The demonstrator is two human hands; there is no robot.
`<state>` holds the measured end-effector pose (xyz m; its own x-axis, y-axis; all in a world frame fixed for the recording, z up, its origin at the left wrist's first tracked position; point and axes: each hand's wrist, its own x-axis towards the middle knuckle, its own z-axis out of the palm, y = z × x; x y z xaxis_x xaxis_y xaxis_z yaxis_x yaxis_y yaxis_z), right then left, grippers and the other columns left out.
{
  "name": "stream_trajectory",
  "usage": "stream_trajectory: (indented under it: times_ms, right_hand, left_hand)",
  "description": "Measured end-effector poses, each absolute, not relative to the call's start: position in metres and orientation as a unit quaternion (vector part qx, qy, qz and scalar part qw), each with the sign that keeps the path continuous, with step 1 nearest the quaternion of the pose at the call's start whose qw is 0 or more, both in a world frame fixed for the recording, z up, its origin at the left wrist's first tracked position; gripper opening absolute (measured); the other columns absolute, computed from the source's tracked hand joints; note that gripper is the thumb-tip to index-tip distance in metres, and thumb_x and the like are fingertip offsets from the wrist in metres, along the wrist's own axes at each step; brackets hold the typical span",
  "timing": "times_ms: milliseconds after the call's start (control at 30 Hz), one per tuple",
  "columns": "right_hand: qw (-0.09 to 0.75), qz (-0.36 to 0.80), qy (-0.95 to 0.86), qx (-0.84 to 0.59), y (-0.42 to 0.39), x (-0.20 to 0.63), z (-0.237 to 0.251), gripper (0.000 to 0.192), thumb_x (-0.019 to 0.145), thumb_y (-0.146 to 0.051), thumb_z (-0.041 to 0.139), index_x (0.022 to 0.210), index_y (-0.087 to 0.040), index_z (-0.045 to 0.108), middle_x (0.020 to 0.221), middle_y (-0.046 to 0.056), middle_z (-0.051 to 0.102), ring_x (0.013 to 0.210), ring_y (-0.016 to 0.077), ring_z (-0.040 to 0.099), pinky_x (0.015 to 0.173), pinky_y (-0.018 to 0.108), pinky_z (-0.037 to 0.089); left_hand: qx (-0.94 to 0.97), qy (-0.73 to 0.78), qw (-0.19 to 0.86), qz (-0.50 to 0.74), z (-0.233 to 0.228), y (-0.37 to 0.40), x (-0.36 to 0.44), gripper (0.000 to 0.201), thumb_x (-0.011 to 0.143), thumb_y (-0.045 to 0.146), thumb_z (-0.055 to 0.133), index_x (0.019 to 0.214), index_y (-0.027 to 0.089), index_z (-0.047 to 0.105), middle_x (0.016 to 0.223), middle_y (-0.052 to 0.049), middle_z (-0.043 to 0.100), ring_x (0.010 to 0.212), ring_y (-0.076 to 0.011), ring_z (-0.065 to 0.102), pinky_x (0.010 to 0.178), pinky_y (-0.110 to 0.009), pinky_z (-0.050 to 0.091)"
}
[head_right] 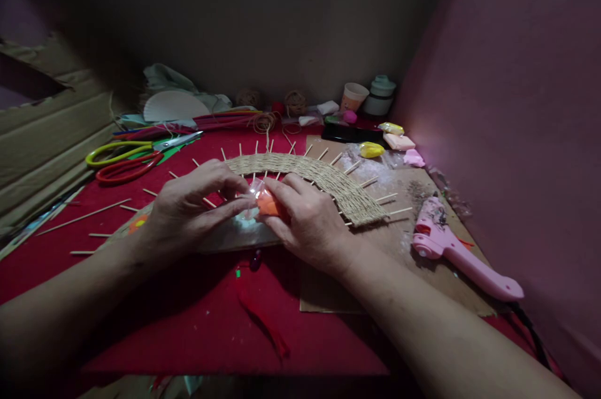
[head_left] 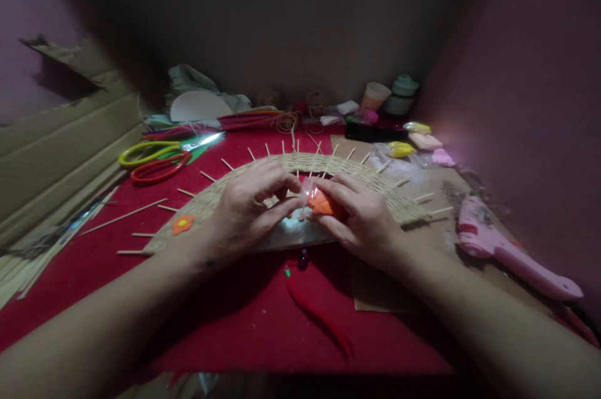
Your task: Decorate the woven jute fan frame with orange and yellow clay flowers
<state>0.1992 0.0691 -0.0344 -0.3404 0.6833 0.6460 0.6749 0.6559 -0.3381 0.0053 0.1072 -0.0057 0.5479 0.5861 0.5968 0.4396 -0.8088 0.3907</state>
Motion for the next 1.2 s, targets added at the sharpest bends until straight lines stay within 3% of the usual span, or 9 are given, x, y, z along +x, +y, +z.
stream_trajectory:
  times_ms: [200, 333, 567, 667, 767, 867, 1033, 1200]
  right_hand:
    - [0.389, 0.017, -0.822, -0.415, 0.068, 0.199, -0.034, 0.031, 0.084, -0.023, 0.054, 0.113, -0.013, 0.058, 0.092, 0.009, 0.061, 0.083, 0.0185, 0.057, 0.072, 0.033, 0.050]
    - [0.390, 0.015, -0.823, -0.413, 0.068, 0.198, -0.035, 0.031, 0.084, -0.023, 0.053, 0.112, -0.014, 0.059, 0.092, 0.009, 0.060, 0.082, 0.0179, 0.058, 0.071, 0.032, 0.050]
    - [0.391, 0.016, -0.828, -0.401, 0.067, 0.198, -0.034, 0.030, 0.085, -0.021, 0.053, 0.111, -0.009, 0.060, 0.090, 0.010, 0.060, 0.079, 0.0176, 0.057, 0.070, 0.032, 0.050]
    - [0.393, 0.012, -0.829, -0.398, 0.066, 0.197, -0.034, 0.030, 0.084, -0.019, 0.050, 0.112, -0.011, 0.059, 0.091, 0.009, 0.061, 0.079, 0.0170, 0.057, 0.069, 0.031, 0.050]
    - [0.401, 0.008, -0.823, -0.403, 0.067, 0.198, -0.033, 0.031, 0.085, -0.020, 0.051, 0.113, -0.012, 0.059, 0.094, 0.009, 0.061, 0.082, 0.0176, 0.058, 0.071, 0.031, 0.051]
    - [0.416, 0.007, -0.811, -0.412, 0.069, 0.201, -0.032, 0.031, 0.084, -0.020, 0.053, 0.112, -0.009, 0.060, 0.090, 0.009, 0.062, 0.080, 0.0176, 0.058, 0.070, 0.031, 0.051]
    - [0.423, 0.009, -0.799, -0.427, 0.073, 0.205, -0.031, 0.029, 0.083, -0.020, 0.054, 0.109, -0.009, 0.061, 0.084, 0.008, 0.060, 0.075, 0.0166, 0.057, 0.068, 0.031, 0.050]
    - [0.423, 0.015, -0.798, -0.428, 0.072, 0.203, -0.031, 0.029, 0.084, -0.020, 0.054, 0.109, -0.007, 0.062, 0.083, 0.008, 0.060, 0.075, 0.0165, 0.056, 0.068, 0.031, 0.049]
  left_hand:
    - [0.878, 0.294, 0.098, 0.365, -0.009, 0.107, 0.005, 0.015, 0.084, 0.029, 0.060, 0.092, 0.020, 0.067, 0.078, -0.003, 0.059, 0.074, -0.0149, 0.053, 0.067, -0.027, 0.045]
    - [0.883, 0.264, 0.076, 0.380, -0.015, 0.109, 0.005, 0.010, 0.085, 0.024, 0.058, 0.086, 0.019, 0.067, 0.075, -0.002, 0.053, 0.069, -0.0134, 0.051, 0.061, -0.025, 0.043]
    - [0.908, 0.243, 0.055, 0.338, -0.009, 0.110, 0.006, 0.009, 0.083, 0.018, 0.056, 0.076, 0.017, 0.062, 0.070, -0.002, 0.052, 0.070, -0.0147, 0.049, 0.065, -0.027, 0.042]
    - [0.893, 0.296, 0.167, 0.294, -0.002, 0.111, 0.004, 0.014, 0.081, 0.022, 0.057, 0.069, 0.017, 0.060, 0.068, -0.001, 0.054, 0.067, -0.0129, 0.050, 0.062, -0.025, 0.042]
    - [0.829, 0.338, 0.369, 0.250, 0.004, 0.115, -0.001, 0.014, 0.079, 0.028, 0.061, 0.069, 0.017, 0.062, 0.068, 0.000, 0.059, 0.063, -0.0113, 0.053, 0.055, -0.022, 0.042]
    - [0.729, 0.353, 0.506, 0.297, 0.006, 0.121, -0.006, 0.011, 0.076, 0.026, 0.064, 0.069, 0.018, 0.062, 0.065, 0.000, 0.060, 0.058, -0.0108, 0.055, 0.052, -0.022, 0.043]
    - [0.575, 0.342, 0.632, 0.391, 0.004, 0.128, -0.009, 0.005, 0.073, 0.020, 0.067, 0.073, 0.015, 0.067, 0.065, -0.001, 0.058, 0.061, -0.0100, 0.056, 0.058, -0.022, 0.048]
    - [0.515, 0.314, 0.682, 0.412, 0.001, 0.127, -0.004, 0.011, 0.072, 0.024, 0.072, 0.077, 0.014, 0.069, 0.070, -0.001, 0.063, 0.061, -0.0085, 0.057, 0.059, -0.020, 0.049]
